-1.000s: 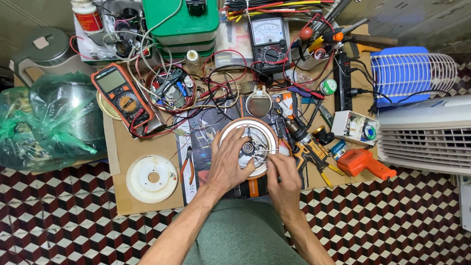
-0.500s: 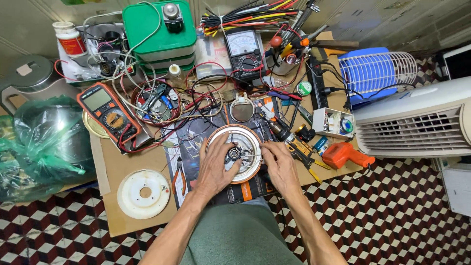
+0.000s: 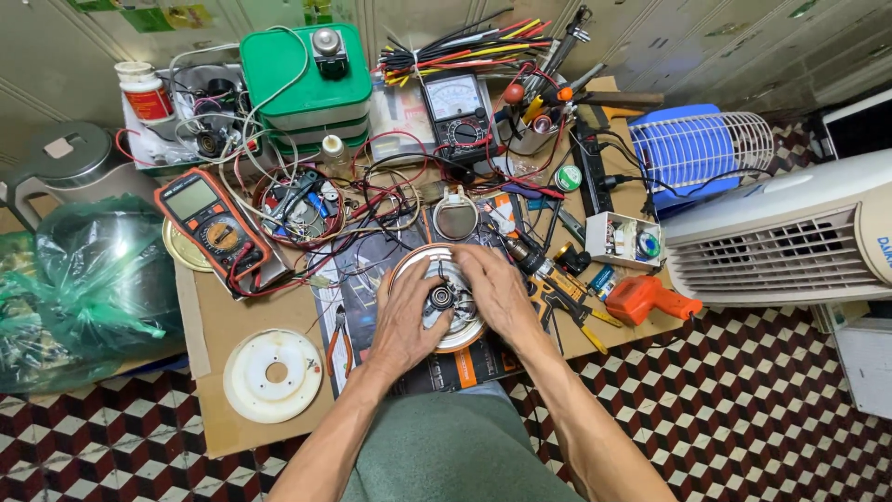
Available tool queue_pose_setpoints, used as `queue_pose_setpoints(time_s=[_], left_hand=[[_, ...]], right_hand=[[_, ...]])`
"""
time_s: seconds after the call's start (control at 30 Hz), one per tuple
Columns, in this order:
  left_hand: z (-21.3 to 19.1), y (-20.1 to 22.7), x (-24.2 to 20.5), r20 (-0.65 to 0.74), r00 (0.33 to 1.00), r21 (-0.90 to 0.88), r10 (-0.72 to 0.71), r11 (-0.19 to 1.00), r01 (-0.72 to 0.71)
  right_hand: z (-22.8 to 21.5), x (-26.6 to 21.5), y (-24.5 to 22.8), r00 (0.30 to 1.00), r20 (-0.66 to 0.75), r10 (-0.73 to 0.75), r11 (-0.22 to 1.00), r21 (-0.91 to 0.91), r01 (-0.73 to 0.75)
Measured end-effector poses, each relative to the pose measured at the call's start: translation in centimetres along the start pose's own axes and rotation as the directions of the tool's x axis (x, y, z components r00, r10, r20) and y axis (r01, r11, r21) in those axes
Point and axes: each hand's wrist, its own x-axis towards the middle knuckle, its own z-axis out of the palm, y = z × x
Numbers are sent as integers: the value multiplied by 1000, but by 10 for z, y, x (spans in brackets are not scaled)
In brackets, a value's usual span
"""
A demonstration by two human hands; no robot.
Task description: Repairing or assembling a circular electrical component on a cluttered workbench.
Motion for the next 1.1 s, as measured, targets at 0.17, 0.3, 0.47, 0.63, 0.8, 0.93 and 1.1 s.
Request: queue_pose_setpoints(time_s=[0.17,0.3,0.47,0.63,0.8,0.93,1.1], left_hand=[[-4,10,0,1,999,-9,-32,999,32],[2,18,2,-105,991,-27,-87,996,85],[18,13,-1,-174,974,-77,-145,988,133],[21,23,-9,-254,947,-145,-196,976,163],[25,30,-4,-259,927,-253,-272,945,207],[36,26,-12,-279,911,-281,-302,933,224],[24,60,-27,-297,853,-370,-429,875,311]], right_hand=[[-21,1,24,993,71,95,987,-137,-85],[-24,-8,44,971,236,-34,979,-189,80],[-13,-11,72,948,194,-253,942,-174,287],[-19,-10,73,917,226,-329,919,-148,366],[-31,-8,49,923,331,-198,974,-42,224],[-22,-3,66,930,289,-229,968,-37,249],[-14,9,74,920,184,-347,938,56,343]])
